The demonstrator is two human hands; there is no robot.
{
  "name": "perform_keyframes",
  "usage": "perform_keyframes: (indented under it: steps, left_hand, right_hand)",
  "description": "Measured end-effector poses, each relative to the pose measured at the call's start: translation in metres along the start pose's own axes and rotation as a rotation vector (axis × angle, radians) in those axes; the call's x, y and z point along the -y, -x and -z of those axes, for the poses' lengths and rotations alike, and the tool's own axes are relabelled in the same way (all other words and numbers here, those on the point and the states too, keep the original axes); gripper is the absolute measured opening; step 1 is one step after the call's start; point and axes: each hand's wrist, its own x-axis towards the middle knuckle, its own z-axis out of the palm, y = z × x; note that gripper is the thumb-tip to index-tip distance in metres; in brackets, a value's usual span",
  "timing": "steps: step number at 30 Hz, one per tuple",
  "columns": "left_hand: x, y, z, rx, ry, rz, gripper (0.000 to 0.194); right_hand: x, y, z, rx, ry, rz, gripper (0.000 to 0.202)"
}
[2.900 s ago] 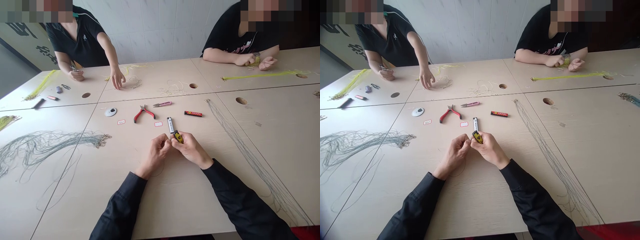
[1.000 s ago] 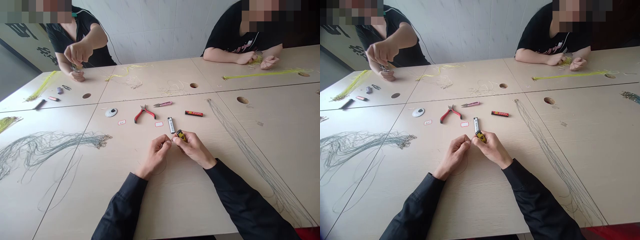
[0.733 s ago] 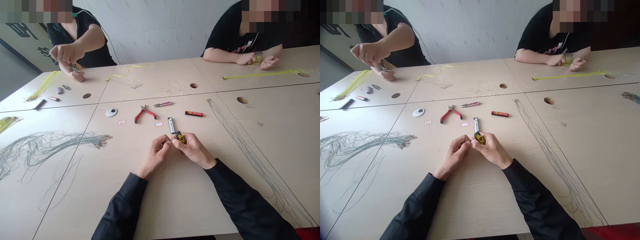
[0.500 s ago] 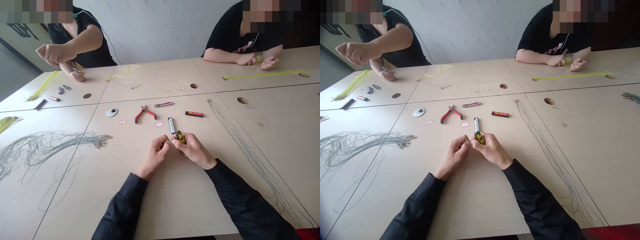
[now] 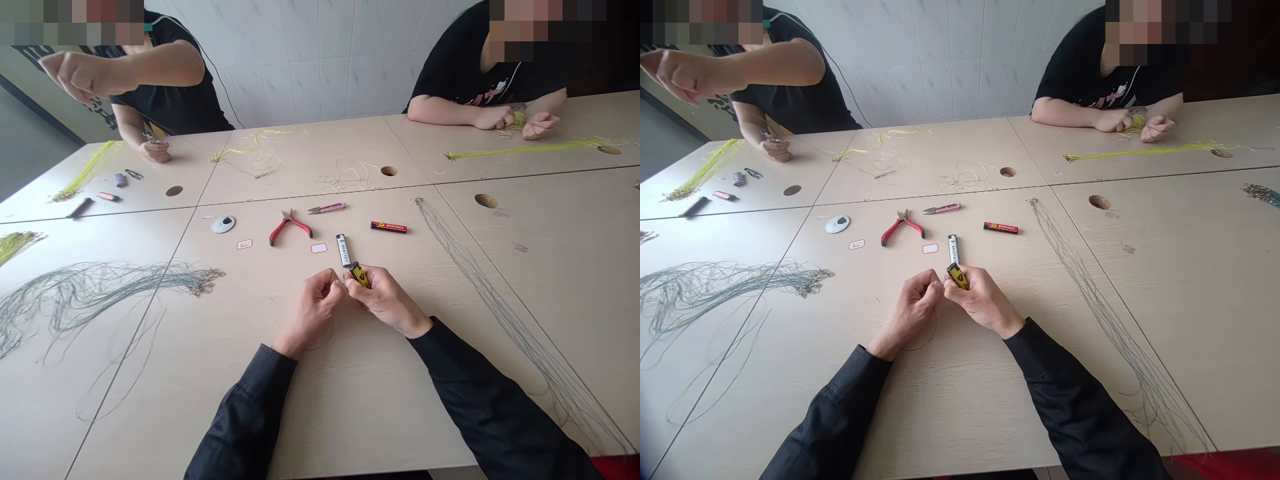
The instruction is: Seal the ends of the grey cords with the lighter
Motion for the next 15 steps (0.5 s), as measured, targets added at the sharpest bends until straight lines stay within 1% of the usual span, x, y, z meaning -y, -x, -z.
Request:
perform_keyframes:
  steps: [5, 9, 15]
  left_hand:
    - [-0.0011, 0.0001, -0.0011, 0.000, -0.037, 0.008, 0.027]
    - [-0.0037, -0.0013, -0.0010, -0.044, -0.057, 0.038, 0.024]
    - [-0.0035, -0.0021, 0.0013, -0.036, 0.006, 0.012, 0.025]
  right_hand:
    - [-0.0012, -0.0004, -0.0004, -0.027, 0.035, -0.004, 0.019]
    - [-0.0031, -0.0007, 0.0000, -0.058, 0.002, -0.007, 0.018]
    - [-0.0069, -0.0019, 0.0033, -0.079, 0.008, -0.017, 0.024]
